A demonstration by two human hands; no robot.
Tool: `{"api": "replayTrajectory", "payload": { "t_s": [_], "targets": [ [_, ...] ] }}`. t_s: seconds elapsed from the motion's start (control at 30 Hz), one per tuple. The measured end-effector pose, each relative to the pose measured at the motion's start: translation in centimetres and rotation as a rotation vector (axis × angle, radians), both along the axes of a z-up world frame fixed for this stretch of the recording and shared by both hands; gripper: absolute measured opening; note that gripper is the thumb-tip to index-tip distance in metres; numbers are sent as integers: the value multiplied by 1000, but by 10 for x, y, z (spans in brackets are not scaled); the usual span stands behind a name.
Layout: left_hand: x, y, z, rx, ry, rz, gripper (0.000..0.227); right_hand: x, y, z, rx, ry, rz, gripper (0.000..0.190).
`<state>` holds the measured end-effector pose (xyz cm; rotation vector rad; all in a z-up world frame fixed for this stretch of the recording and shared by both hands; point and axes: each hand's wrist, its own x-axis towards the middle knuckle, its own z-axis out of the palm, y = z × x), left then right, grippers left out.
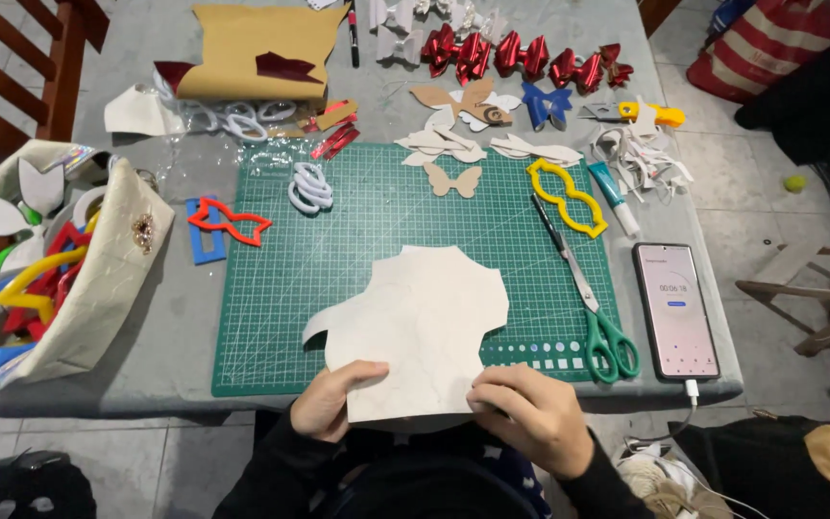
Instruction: Trace a bow-shaped template onto a sheet of white leather material and cut it out using scissors.
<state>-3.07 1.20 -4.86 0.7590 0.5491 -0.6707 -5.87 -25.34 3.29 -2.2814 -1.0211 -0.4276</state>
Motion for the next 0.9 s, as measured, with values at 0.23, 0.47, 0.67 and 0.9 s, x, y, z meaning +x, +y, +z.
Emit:
{"api": "replayTrajectory", "payload": {
  "t_s": [0.23,0.47,0.67,0.9],
  "targets": [
    [-71,-15,-69,-43,-645,24,74,-6,13,-7,216,-103,-103,12],
    [-57,-42,3,528,-601,-205,34,-15,-5,1,28,-32,36,17],
    [-47,-39,17,521,-446,-351,45,-13,-81,11,-478,94,-813,32],
    [-45,-39,3,664,-443,-453,51,-1,-112,27,-686,366,-926,45]
  ]
}}
